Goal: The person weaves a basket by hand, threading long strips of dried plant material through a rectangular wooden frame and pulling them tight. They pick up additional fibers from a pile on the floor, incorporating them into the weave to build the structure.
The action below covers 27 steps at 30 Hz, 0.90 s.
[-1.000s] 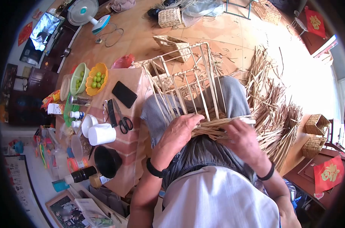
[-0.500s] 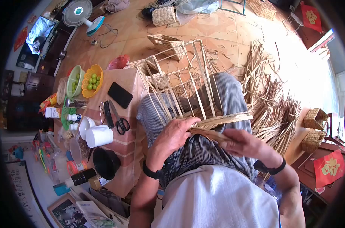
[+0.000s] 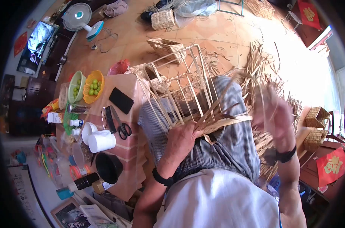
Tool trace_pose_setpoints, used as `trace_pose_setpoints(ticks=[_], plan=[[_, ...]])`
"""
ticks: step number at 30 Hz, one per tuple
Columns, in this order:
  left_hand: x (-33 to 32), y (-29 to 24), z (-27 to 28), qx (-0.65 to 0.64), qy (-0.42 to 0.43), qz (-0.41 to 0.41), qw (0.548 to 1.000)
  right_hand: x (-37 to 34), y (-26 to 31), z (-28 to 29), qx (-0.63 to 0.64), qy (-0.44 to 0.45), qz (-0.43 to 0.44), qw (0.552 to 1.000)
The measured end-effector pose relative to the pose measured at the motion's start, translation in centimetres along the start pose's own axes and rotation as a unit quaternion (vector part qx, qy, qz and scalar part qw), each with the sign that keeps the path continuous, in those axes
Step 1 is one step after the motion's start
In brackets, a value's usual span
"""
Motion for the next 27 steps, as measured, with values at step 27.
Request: trace_pose_setpoints(ticks=[27], plan=[[-0.1,-0.1,-1.7,-0.022,-0.070,0.002,0.997,5.2,-9.8,8.2,-0.264,-0.226,0.039,0.937]])
Point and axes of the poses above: each hand's wrist, its own x-axis towards the middle knuckle, its own z-axis out of the back of the hand, y = z × x, the point moved 4 cm from there along x, towards the middle knuckle, and after that the axes turned 13 degrees about x, right-handed, at the moved point
